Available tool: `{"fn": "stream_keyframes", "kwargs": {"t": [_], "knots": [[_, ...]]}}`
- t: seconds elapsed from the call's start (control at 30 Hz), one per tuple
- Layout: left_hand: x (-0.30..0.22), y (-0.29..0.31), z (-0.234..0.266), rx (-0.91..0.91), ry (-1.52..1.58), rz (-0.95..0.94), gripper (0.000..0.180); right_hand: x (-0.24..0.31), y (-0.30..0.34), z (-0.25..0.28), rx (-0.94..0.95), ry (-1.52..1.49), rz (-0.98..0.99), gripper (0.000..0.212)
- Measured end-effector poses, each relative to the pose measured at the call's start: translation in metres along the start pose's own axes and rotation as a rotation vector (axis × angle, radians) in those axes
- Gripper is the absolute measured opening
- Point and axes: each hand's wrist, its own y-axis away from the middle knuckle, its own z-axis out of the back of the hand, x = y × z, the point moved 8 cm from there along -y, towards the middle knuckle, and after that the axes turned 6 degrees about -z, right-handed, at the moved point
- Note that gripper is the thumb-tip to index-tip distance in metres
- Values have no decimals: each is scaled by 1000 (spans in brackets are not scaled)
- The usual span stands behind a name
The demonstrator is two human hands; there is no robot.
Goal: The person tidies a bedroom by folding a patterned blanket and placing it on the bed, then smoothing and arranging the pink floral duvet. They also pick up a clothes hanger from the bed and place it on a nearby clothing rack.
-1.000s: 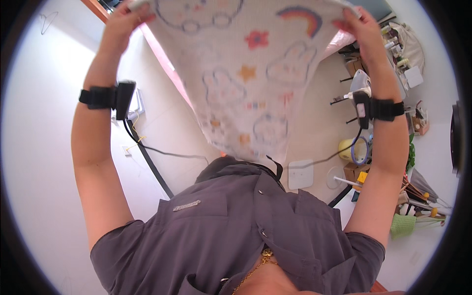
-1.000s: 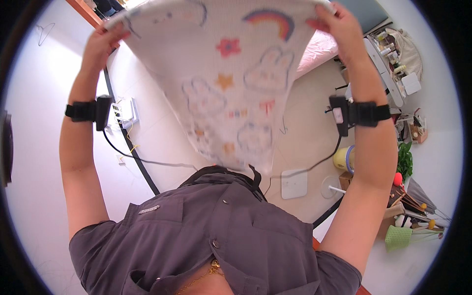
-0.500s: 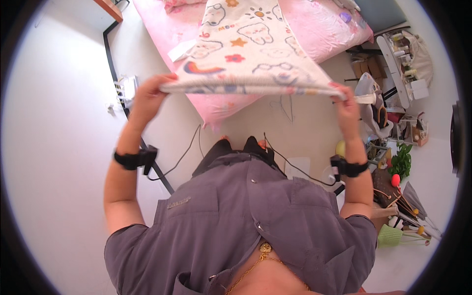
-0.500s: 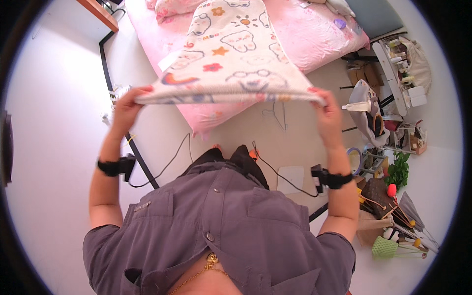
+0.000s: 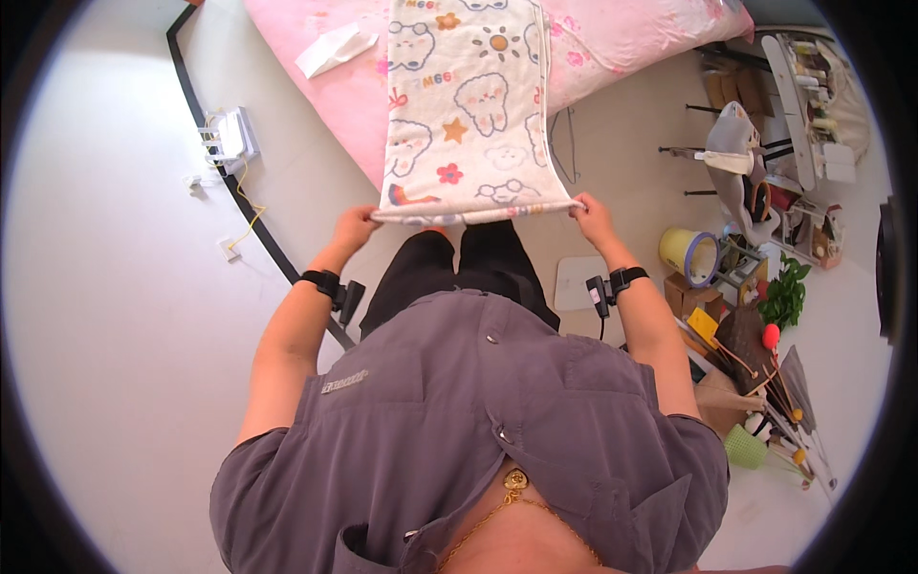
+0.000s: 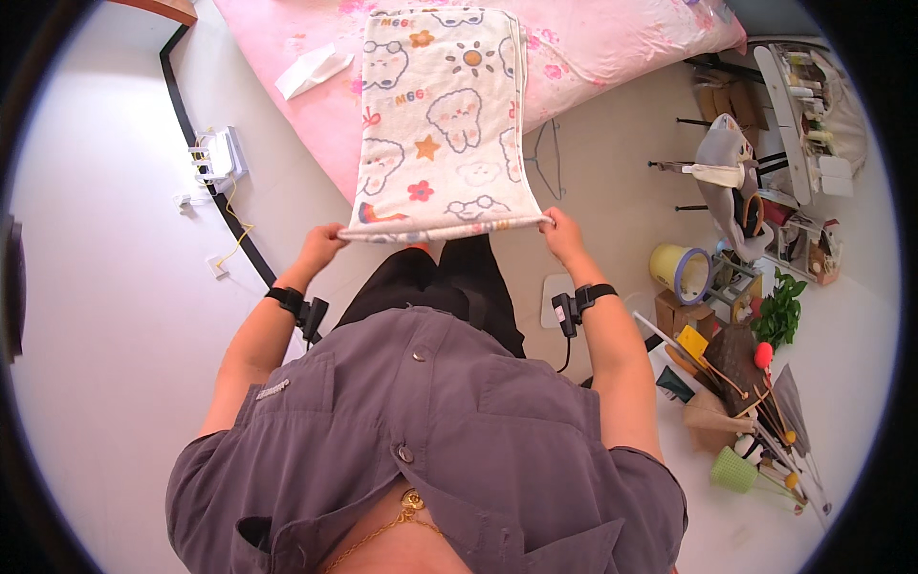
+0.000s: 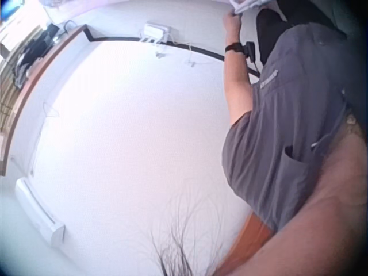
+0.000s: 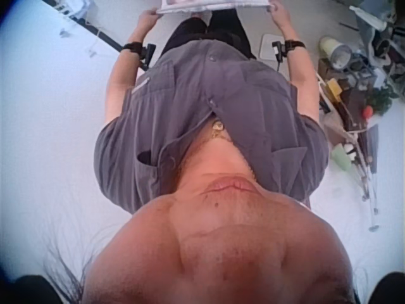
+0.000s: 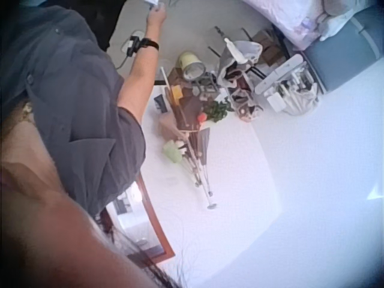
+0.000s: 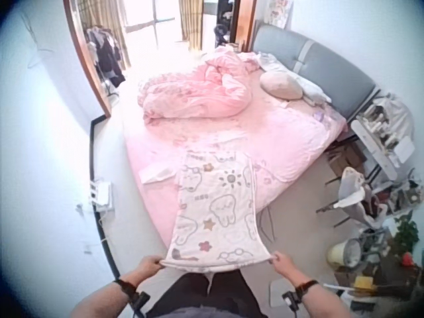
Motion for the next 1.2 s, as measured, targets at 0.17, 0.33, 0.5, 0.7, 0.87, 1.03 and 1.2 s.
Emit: {"fn": "stream_keyframes", "kwargs": {"t": [0.17, 0.33, 0.5, 0.7, 0.87, 1.03, 1.2], "knots": [[-41, -96, 55, -134, 158, -103, 16, 40, -96, 26, 67, -197, -97, 10], [-94, -204, 99, -256, -94, -89, 19, 49, -232, 28, 113, -126, -140, 14], [-98, -258, 86, -472, -25, -43, 40, 13, -312, 12, -97, 69, 1, 36], [7, -230, 14, -268, -112, 282, 54, -112, -294, -61, 370, -132, -558, 67], [46, -196, -30, -143, 157, 468, 54, -47, -241, -84, 547, -331, -822, 76], [30, -207, -26, -200, 322, 545, 49, -46, -232, -100, 563, -428, -896, 72], [18, -192, -31, -41, 637, 565, 49, -83, -215, -104, 484, -578, -892, 58]]}}
